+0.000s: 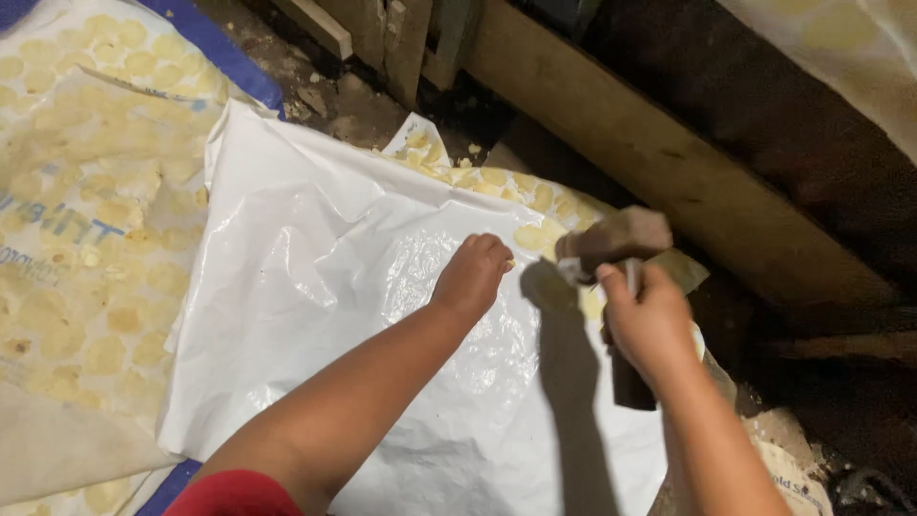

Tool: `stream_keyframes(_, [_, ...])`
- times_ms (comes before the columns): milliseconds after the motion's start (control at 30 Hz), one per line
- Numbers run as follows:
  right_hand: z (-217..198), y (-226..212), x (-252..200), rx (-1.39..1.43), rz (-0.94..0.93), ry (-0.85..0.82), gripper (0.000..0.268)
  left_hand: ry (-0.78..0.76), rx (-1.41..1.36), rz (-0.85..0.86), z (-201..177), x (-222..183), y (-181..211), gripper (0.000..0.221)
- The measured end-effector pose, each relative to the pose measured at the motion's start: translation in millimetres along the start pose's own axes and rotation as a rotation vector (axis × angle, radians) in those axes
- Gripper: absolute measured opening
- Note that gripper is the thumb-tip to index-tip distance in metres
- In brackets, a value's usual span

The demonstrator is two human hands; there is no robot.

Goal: Process melinjo seeds by roasting, cracking shells with a stone, and flattening them with a mallet.

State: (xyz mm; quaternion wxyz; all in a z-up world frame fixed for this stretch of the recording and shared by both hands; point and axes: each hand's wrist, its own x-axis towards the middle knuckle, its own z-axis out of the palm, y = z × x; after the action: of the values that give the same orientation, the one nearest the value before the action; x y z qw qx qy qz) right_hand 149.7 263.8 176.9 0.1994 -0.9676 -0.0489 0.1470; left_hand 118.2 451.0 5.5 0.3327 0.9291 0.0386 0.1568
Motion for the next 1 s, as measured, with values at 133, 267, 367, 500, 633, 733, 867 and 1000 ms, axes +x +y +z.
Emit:
stream_keyframes(133, [-64,-19,-21,0.332,-0.444,0.382,0.022,0.149,-0.007,-0.09,13,16,5,0.01])
stream_keyframes(267, [-49,-22,-4,0.633,-0.889,0.608,0.032,0.21,-0.088,-0.048,24,17,-4,0.012])
stream_keyframes(367, [37,-24,8,0.407,-0.52,0.593,0.026,0.102,0.214,-0.003,14,3,-11,0.011])
stream_keyframes(500, [96,-1,48,-0.046,-0.186,0.091,0.047,0.024,0.116,-0.034,-35,-24,-6,0.02])
stream_keyframes(633, [63,-12,47,-0.114,-0.1,-0.081,0.062,-0.031,0.041,-0.038,-43,-49,-4,0.026])
stream_keyframes(733, [30,-40,28,-0.048,-0.13,0.033,0.055,0.043,0.037,-0.05,-40,-37,-9,0.022])
stream_keyframes(867, [79,-15,22,-0.072,-0.088,0.023,0.049,0.08,0.023,-0.081,-37,-42,-9,0.011])
stream_keyframes(1000, [70,-2,36,-0.044,-0.084,-0.037,0.055,0.048,-0.05,-0.096,-25,-33,-5,0.01])
